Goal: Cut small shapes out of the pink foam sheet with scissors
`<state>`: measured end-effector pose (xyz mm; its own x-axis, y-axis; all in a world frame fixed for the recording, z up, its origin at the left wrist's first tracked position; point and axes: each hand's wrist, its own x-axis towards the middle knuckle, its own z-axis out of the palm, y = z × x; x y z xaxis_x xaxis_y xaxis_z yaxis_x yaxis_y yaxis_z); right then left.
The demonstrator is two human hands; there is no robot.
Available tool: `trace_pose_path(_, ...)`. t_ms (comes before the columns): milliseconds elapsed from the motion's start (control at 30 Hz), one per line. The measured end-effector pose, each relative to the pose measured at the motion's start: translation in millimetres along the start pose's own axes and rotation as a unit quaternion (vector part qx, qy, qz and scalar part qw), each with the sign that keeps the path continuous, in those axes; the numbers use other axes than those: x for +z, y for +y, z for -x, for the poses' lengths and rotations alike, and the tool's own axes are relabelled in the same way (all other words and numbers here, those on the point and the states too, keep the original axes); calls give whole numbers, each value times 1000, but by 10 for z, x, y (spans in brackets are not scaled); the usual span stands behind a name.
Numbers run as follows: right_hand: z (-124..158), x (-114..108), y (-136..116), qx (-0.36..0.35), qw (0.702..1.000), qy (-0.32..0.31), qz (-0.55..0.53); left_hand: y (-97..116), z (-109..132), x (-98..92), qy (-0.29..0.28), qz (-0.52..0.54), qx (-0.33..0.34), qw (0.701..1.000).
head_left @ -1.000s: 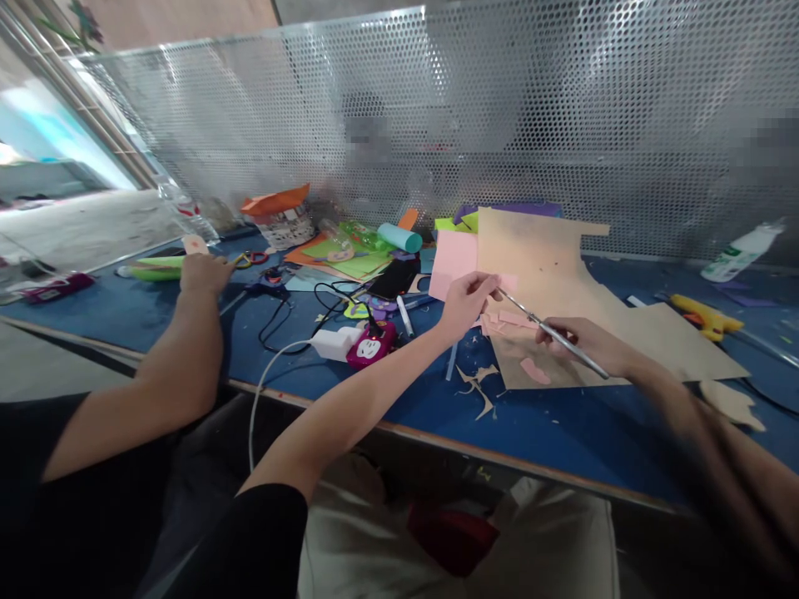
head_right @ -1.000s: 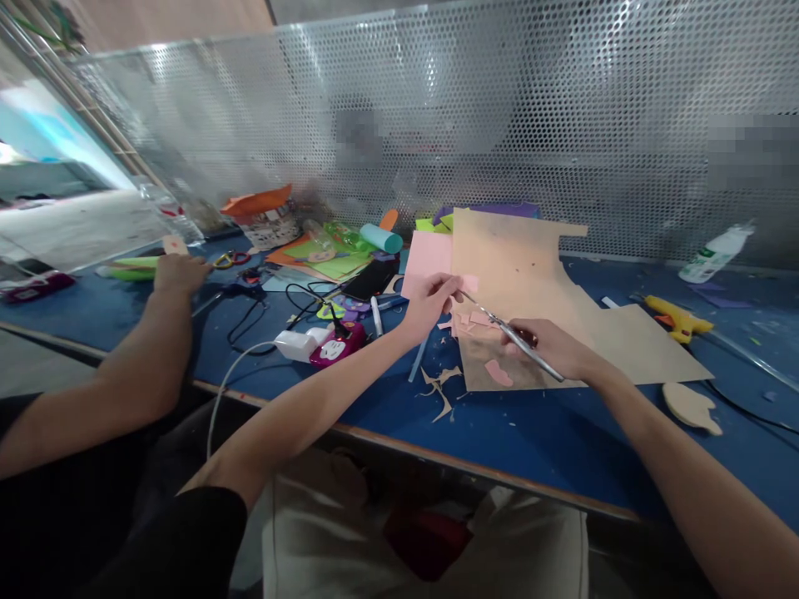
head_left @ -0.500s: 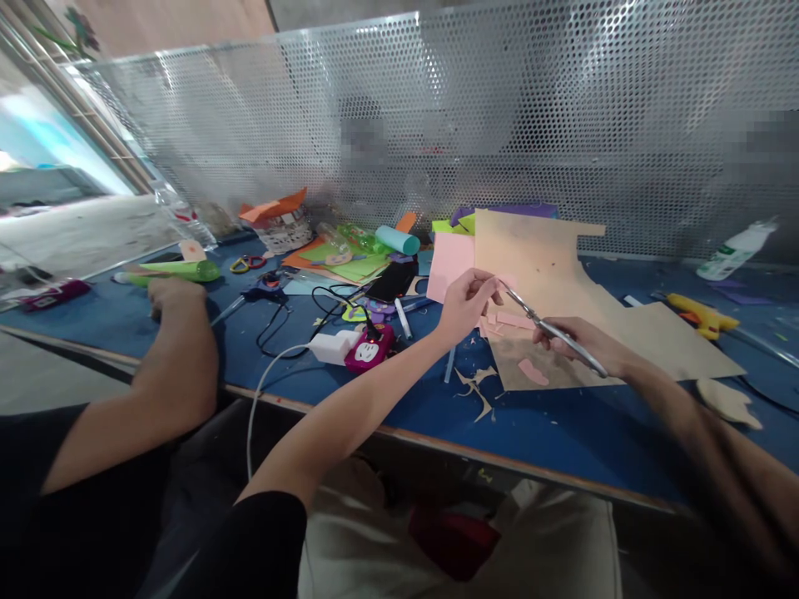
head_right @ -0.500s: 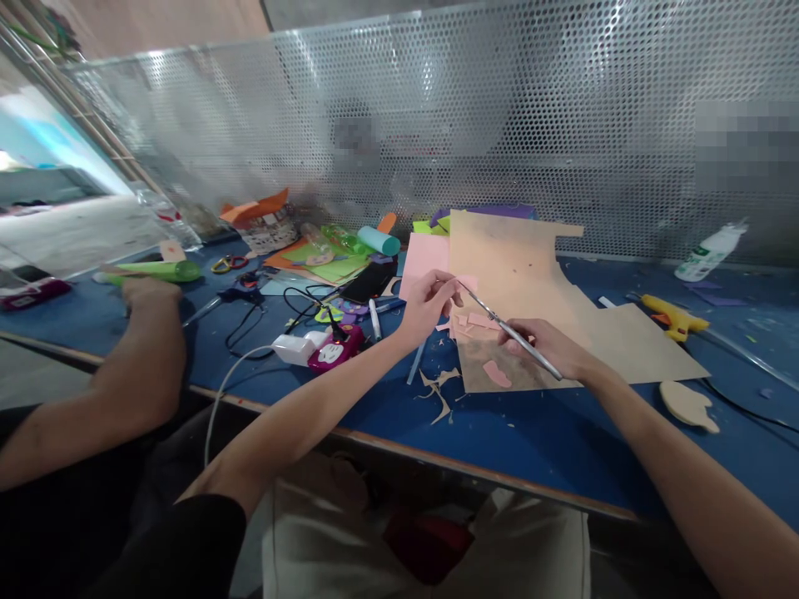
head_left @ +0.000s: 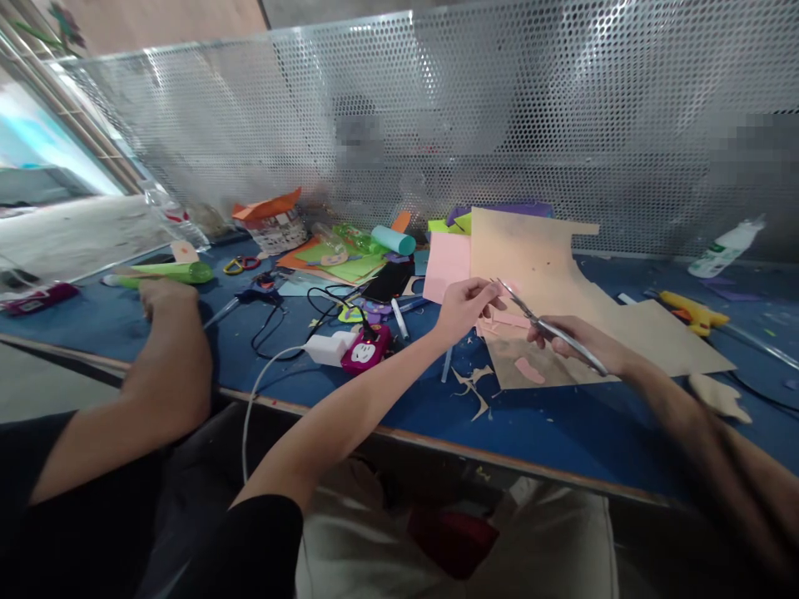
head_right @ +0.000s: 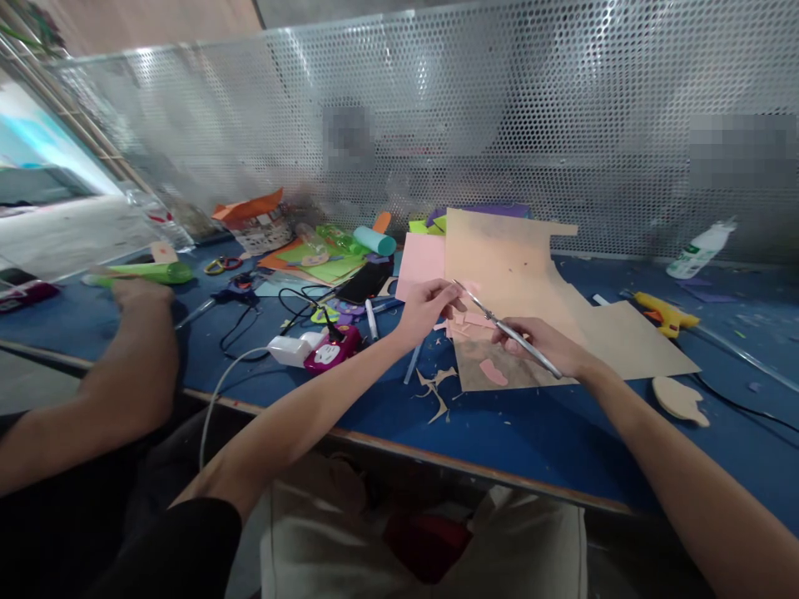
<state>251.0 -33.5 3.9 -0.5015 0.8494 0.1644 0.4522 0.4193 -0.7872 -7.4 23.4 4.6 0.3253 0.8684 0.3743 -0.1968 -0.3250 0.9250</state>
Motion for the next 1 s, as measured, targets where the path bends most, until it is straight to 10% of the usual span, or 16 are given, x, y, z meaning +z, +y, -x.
trace_pose_path(1000, -34, 42, -17, 68, 998, -8, -1, 61, -35, -59, 15, -44, -3, 999)
